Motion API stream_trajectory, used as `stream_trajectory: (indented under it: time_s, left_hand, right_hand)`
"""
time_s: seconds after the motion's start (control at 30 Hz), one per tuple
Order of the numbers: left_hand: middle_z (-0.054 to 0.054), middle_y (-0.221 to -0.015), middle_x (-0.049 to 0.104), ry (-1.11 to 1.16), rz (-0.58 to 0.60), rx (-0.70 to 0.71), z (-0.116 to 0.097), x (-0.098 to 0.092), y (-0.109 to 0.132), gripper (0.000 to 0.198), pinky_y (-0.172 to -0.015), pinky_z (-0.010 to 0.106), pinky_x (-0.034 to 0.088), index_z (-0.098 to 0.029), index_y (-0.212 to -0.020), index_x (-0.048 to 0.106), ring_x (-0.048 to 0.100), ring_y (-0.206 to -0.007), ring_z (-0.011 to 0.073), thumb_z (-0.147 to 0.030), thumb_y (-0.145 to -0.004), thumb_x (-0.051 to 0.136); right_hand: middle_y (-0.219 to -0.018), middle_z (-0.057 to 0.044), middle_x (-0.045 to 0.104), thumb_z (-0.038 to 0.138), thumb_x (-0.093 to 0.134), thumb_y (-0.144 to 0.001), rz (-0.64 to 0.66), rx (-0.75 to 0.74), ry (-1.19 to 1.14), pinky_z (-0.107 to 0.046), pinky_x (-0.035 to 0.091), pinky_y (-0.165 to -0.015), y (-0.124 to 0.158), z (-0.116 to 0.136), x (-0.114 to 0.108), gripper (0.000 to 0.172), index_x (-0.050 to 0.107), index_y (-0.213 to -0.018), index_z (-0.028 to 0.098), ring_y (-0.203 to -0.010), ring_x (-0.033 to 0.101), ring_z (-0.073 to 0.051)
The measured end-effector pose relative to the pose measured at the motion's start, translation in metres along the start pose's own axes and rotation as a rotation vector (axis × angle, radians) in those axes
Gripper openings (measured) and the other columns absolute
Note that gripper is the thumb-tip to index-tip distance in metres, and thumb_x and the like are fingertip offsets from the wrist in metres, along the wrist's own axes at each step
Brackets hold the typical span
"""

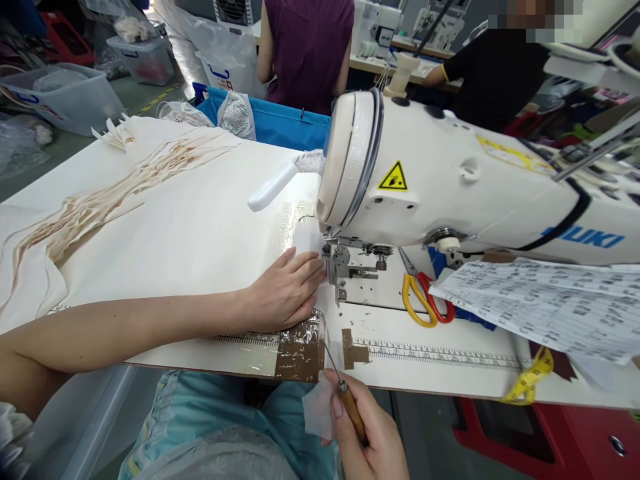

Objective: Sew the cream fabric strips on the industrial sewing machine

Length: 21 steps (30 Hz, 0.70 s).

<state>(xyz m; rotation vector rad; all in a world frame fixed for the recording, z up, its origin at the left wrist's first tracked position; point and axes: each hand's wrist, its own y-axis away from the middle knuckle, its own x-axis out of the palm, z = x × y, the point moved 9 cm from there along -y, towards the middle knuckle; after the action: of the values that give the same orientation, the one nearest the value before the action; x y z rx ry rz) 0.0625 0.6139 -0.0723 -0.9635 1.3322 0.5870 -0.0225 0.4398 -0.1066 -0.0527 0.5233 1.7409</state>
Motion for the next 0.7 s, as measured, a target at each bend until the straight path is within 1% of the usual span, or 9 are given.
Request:
stream_trajectory:
  time_s: [0.1,0.13,0.23,0.33,0.43,0.5,0.53,0.6,0.7]
  left_hand:
    - [0.021,-0.135,0.053,0.001,-0.01,-0.001,0.0,0.0,-0.001,0.043,-0.109,0.053,0.034,-0.004,-0.127,0.056,0.04,-0.133,0.0344,-0.03,-0.095,0.042]
    - [0.02,-0.134,0.053,0.0,-0.013,-0.001,0.0,0.0,-0.001,0.044,-0.109,0.053,0.033,-0.004,-0.127,0.056,0.04,-0.132,0.0342,-0.03,-0.095,0.043]
    - [0.02,-0.129,0.055,-0.027,-0.014,0.008,0.0,-0.001,-0.004,0.043,-0.111,0.051,0.03,-0.003,-0.124,0.058,0.045,-0.123,0.0335,-0.029,-0.093,0.045]
    - [0.019,-0.118,0.058,-0.086,0.005,0.026,0.001,-0.001,-0.009,0.037,-0.105,0.047,0.034,-0.002,-0.117,0.061,0.049,-0.11,0.0312,-0.026,-0.094,0.044]
    - [0.017,-0.109,0.061,-0.145,0.013,0.035,0.003,-0.002,-0.014,0.033,-0.094,0.041,0.038,-0.003,-0.111,0.063,0.05,-0.102,0.0281,-0.015,-0.097,0.036]
    - [0.016,-0.106,0.061,-0.168,0.013,0.039,0.004,-0.004,-0.016,0.033,-0.089,0.039,0.038,-0.005,-0.11,0.064,0.05,-0.1,0.027,-0.01,-0.098,0.033]
    - [0.016,-0.105,0.062,-0.171,0.016,0.039,0.005,-0.004,-0.016,0.033,-0.088,0.039,0.037,-0.006,-0.109,0.064,0.05,-0.1,0.0267,-0.009,-0.098,0.033]
    - [0.015,-0.104,0.062,-0.156,0.024,0.032,0.006,-0.005,-0.015,0.033,-0.086,0.038,0.038,-0.007,-0.108,0.065,0.05,-0.098,0.0264,-0.011,-0.098,0.033]
    - [0.016,-0.107,0.061,-0.096,0.049,0.019,0.008,-0.006,-0.012,0.032,-0.084,0.038,0.04,-0.006,-0.11,0.065,0.05,-0.097,0.0267,-0.016,-0.098,0.037]
  right_hand:
    - [-0.106,-0.01,0.075,0.051,0.063,-0.089,0.15,-0.067,0.04,-0.021,0.058,-0.063,-0.007,0.002,0.01,0.044,0.072,-0.121,0.023,-0.077,0.071,-0.021]
    - [-0.105,-0.01,0.075,0.051,0.062,-0.089,0.162,-0.065,0.034,-0.022,0.058,-0.062,-0.008,0.002,0.013,0.046,0.07,-0.124,0.022,-0.076,0.071,-0.021]
    - [-0.103,-0.008,0.074,0.055,0.06,-0.09,0.077,-0.004,-0.012,-0.02,0.055,-0.059,-0.009,0.002,0.014,0.05,0.068,-0.126,0.022,-0.071,0.068,-0.018]
    - [-0.089,-0.005,0.073,0.058,0.06,-0.088,-0.022,0.028,-0.051,-0.02,0.052,-0.058,-0.009,0.002,0.016,0.05,0.069,-0.122,0.021,-0.062,0.063,-0.015]
    - [-0.072,-0.004,0.071,0.058,0.061,-0.088,0.07,0.046,-0.129,-0.025,0.055,-0.067,-0.008,-0.004,0.032,0.055,0.065,-0.126,0.019,-0.063,0.067,-0.019]
    - [-0.065,-0.003,0.07,0.059,0.061,-0.088,0.12,0.125,-0.239,-0.029,0.056,-0.075,-0.003,-0.015,0.045,0.059,0.061,-0.13,0.017,-0.066,0.07,-0.021]
    - [-0.064,-0.003,0.07,0.06,0.061,-0.088,0.108,0.182,-0.308,-0.031,0.056,-0.078,0.001,-0.02,0.05,0.061,0.061,-0.13,0.016,-0.067,0.071,-0.022]
    - [-0.067,-0.003,0.07,0.061,0.064,-0.085,0.013,0.288,-0.438,-0.031,0.057,-0.075,0.011,-0.029,0.055,0.061,0.063,-0.126,0.016,-0.065,0.07,-0.021]
    - [-0.074,-0.003,0.07,0.062,0.068,-0.082,-0.098,0.34,-0.496,-0.031,0.058,-0.066,0.022,-0.03,0.056,0.059,0.065,-0.12,0.017,-0.062,0.07,-0.021]
